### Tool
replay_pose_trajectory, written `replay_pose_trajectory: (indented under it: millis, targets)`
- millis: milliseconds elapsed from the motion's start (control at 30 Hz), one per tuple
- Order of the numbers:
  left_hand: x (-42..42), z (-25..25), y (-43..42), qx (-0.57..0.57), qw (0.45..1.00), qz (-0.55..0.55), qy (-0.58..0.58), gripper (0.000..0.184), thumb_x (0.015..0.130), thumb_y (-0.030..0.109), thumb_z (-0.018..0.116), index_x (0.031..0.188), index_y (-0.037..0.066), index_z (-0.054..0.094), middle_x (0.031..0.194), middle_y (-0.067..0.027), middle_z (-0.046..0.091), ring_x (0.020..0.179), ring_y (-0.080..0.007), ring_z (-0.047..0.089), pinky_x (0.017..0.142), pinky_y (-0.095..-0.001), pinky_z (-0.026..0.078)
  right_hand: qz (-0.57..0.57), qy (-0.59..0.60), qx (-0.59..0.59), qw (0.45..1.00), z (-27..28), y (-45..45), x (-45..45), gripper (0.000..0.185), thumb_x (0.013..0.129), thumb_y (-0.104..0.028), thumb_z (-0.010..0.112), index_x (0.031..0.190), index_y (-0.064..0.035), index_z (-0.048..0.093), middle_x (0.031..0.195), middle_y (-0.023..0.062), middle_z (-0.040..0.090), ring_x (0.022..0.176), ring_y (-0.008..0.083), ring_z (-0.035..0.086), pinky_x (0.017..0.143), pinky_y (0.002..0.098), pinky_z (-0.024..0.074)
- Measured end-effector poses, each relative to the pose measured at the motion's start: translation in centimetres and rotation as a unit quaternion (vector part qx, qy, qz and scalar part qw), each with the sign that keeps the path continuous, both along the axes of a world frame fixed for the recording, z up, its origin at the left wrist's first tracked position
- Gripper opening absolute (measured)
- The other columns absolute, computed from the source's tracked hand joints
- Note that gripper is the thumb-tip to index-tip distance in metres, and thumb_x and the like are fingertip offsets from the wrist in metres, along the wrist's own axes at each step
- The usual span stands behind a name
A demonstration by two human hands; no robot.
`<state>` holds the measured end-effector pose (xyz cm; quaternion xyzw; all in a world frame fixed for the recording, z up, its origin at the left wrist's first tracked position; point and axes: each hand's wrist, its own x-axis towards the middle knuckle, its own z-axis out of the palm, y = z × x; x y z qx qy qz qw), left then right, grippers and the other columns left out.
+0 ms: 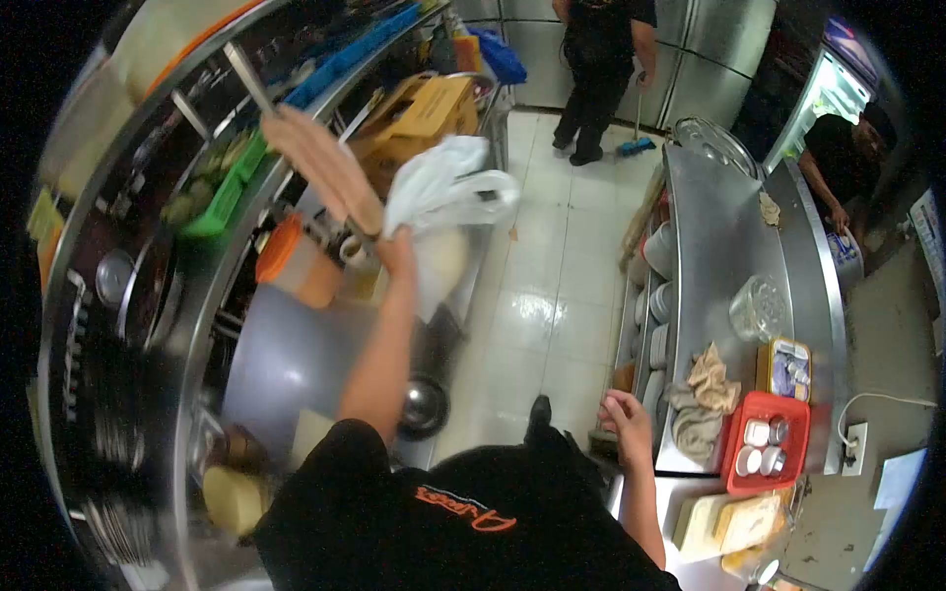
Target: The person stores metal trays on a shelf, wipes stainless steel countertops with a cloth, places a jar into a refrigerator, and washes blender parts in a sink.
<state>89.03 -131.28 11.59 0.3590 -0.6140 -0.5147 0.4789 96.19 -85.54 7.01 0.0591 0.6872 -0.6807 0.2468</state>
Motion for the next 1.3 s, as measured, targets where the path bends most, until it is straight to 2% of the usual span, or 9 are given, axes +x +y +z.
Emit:
replay_pose_trajectory:
  millis: [200,300,400,533,733,933,1033,1167,1300]
  targets:
    - [-7.2,-6.8,-9.6,-0.231,0.912,0.151,-0.304,0.046,0.076,0.019,0.063,0.116,-0.004,0.055,0.124,-0.0269,0.051,0.108,-0.0426,0.052,0.093,-0.0439,0.042,-0.034,0.021,0.019,0.999,1.0,2.5,-9.6,0.03,0.09,-0.026,0.061,0.109,-0.0033,0.058,0.094,0.0058,0.063,0.075,0.0097,0.059,0.064,0.0214,0.0455]
    - [-8.3,-7.4,-8.0,-0.321,0.908,0.098,-0.251,0.058,0.078,0.025,0.062,0.13,0.003,0.046,0.141,-0.0242,0.035,0.125,-0.0389,0.038,0.101,-0.05,0.032,-0.022,0.056,0.064,0.996,2.9,2.1,-13.0,0.031,0.09,-0.026,0.061,0.109,-0.0029,0.059,0.093,0.0056,0.063,0.075,0.0096,0.058,0.064,0.0216,0.0456]
    - [-9.4,-5.3,-5.1,-0.439,0.768,0.059,-0.463,0.07,0.081,0.037,0.059,0.141,0.01,0.035,0.149,-0.0207,0.024,0.137,-0.0343,0.024,0.107,-0.0572,0.019,-0.015,0.078,0.105,0.991,3.4,1.5,-14.6,0.031,0.089,-0.026,0.061,0.11,-0.0024,0.059,0.093,0.0062,0.064,0.074,0.0102,0.059,0.064,0.0224,0.046]
    - [-11.0,-7.1,-11.3,-0.289,0.75,-0.017,-0.595,0.079,0.084,0.06,0.043,0.147,0.014,0.025,0.152,-0.0169,0.019,0.141,-0.0311,0.016,0.108,-0.0606,0.011,0.03,0.097,0.173,0.98,2.5,0.9,-13.9,0.03,0.087,-0.023,0.063,0.106,0.0007,0.061,0.089,0.0062,0.065,0.078,0.0132,0.06,0.071,0.026,0.0474]
    - [-14.3,-11.8,-19.9,-0.113,0.801,-0.134,-0.572,0.08,0.072,0.077,0.053,0.102,0.003,0.067,0.102,-0.0235,0.064,0.095,-0.0307,0.062,0.082,-0.0454,0.045,0.026,0.03,0.264,0.964,2.0,-0.1,-5.8,0.032,0.082,-0.027,0.067,0.102,-0.0013,0.065,0.091,0.0096,0.068,0.084,0.0167,0.063,0.077,0.0286,0.0485]
    - [-15.1,-14.6,-20.9,-0.105,0.896,-0.064,-0.426,0.099,0.072,0.072,0.058,0.126,-0.009,0.046,0.126,-0.0302,0.049,0.11,-0.0416,0.052,0.095,-0.0447,0.04,-0.028,-0.07,0.304,0.95,2.6,1.8,4.7,0.033,0.084,-0.032,0.067,0.103,-0.0049,0.065,0.09,0.0066,0.067,0.084,0.014,0.061,0.076,0.0286,0.0489]
    - [-14.3,-14.7,-20.8,-0.215,0.864,-0.016,-0.454,0.09,0.072,0.065,0.065,0.12,-0.01,0.05,0.117,-0.0283,0.055,0.105,-0.0423,0.053,0.093,-0.0457,0.042,-0.096,-0.072,0.307,0.944,0.0,5.4,11.6,0.035,0.085,-0.039,0.062,0.095,-0.0066,0.069,0.082,0.0079,0.067,0.074,0.0176,0.062,0.07,0.0316,0.0499]
    - [-12.8,-11.9,-8.4,-0.281,0.913,-0.047,-0.292,0.058,0.076,0.044,0.063,0.102,-0.007,0.056,0.112,-0.024,0.057,0.1,-0.0364,0.056,0.087,-0.0413,0.046,-0.258,-0.229,0.291,0.892,-5.0,9.1,23.2,0.033,0.085,-0.036,0.062,0.088,-0.0042,0.069,0.076,0.0078,0.066,0.06,0.0175,0.06,0.059,0.0334,0.0498]
    - [-8.7,-13.5,5.2,-0.34,0.869,-0.247,-0.261,0.026,0.081,0.025,0.056,0.084,0.0,0.062,0.116,-0.0215,0.057,0.103,-0.033,0.055,0.086,-0.0386,0.045,-0.592,-0.271,0.072,0.756,-7.8,9.3,35.6,0.036,0.086,-0.041,0.06,0.085,-0.0047,0.065,0.075,0.0099,0.064,0.057,0.0206,0.059,0.05,0.0345,0.0477]
